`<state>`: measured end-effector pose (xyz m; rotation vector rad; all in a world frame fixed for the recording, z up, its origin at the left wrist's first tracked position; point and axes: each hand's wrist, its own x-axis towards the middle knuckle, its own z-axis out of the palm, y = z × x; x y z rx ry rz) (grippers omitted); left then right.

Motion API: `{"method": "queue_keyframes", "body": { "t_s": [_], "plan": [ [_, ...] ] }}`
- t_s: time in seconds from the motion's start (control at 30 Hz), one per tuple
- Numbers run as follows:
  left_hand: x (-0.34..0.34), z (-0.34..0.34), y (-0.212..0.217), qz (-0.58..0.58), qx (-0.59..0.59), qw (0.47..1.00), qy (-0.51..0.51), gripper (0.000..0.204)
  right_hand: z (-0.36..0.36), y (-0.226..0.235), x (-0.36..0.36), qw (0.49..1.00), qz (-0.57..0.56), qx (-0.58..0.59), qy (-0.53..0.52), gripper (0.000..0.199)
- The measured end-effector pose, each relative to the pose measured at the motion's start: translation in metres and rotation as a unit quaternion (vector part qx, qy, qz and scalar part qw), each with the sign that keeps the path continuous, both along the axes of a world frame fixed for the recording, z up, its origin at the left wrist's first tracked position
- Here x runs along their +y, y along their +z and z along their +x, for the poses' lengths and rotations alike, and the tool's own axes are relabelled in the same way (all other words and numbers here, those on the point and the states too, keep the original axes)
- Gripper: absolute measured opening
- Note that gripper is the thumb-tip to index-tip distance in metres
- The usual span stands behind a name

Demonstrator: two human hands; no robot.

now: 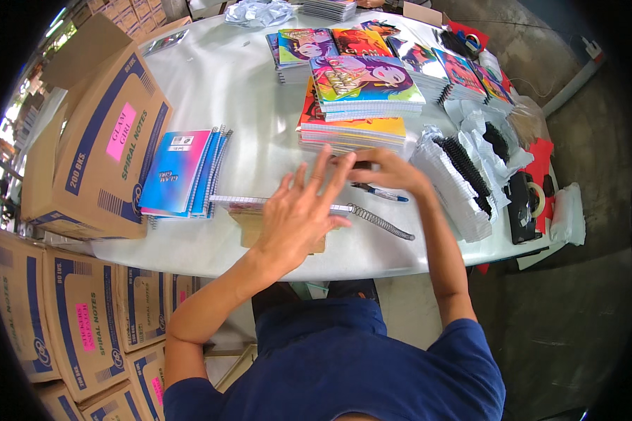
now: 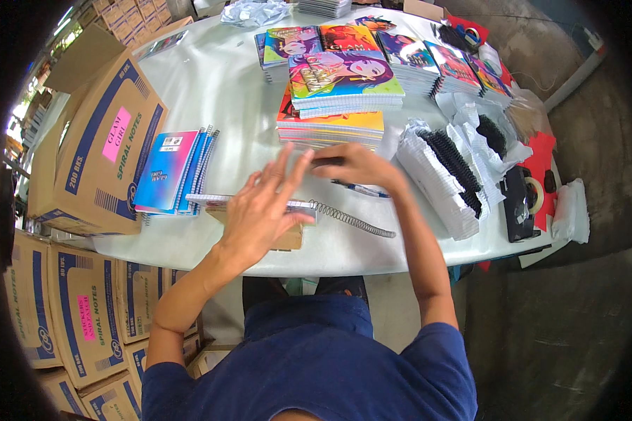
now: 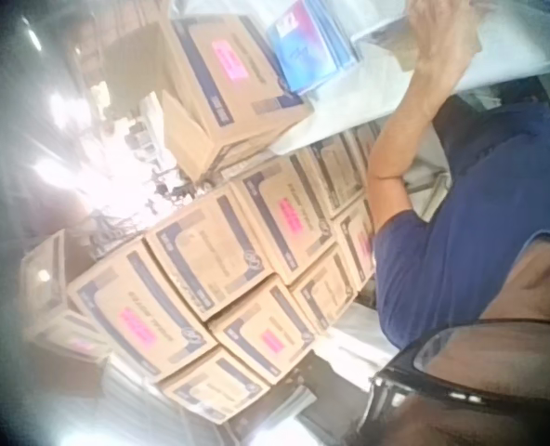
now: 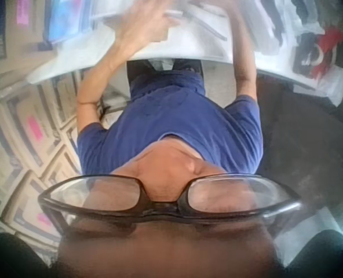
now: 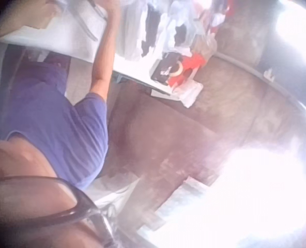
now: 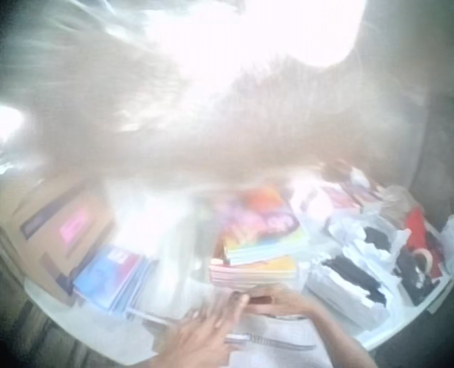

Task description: The person aligns notebook covers and pages on a wooden jig, manually positions a spiral wire through the holes, and uses a pair of pliers to secure and trim the wire ends.

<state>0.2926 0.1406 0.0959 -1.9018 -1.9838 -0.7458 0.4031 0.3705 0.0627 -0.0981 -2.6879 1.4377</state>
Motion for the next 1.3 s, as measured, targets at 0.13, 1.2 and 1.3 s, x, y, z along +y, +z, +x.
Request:
{"method": "queue_keyframes", "body": {
  "t_s": [0.13, 1.2, 1.3],
  "plan": [
    [0.002, -0.005, -0.008, 0.011, -0.061, 0.998, 0.013, 0.106, 0.035, 0.055, -0.033, 0.993, -0.054, -0.003, 0.102, 0.051],
    [-0.008, -0.015, -0.003, -0.010, -0.062, 0.996, 0.067, 0.111, 0.023, 0.042, -0.042, 0.999, -0.014, -0.026, -0.032, 0.051],
    [-0.009, -0.014, 0.001, -0.019, -0.064, 0.995, 0.080, 0.114, 0.032, 0.036, -0.044, 0.991, -0.126, 0.043, 0.022, 0.045]
  ]
}}
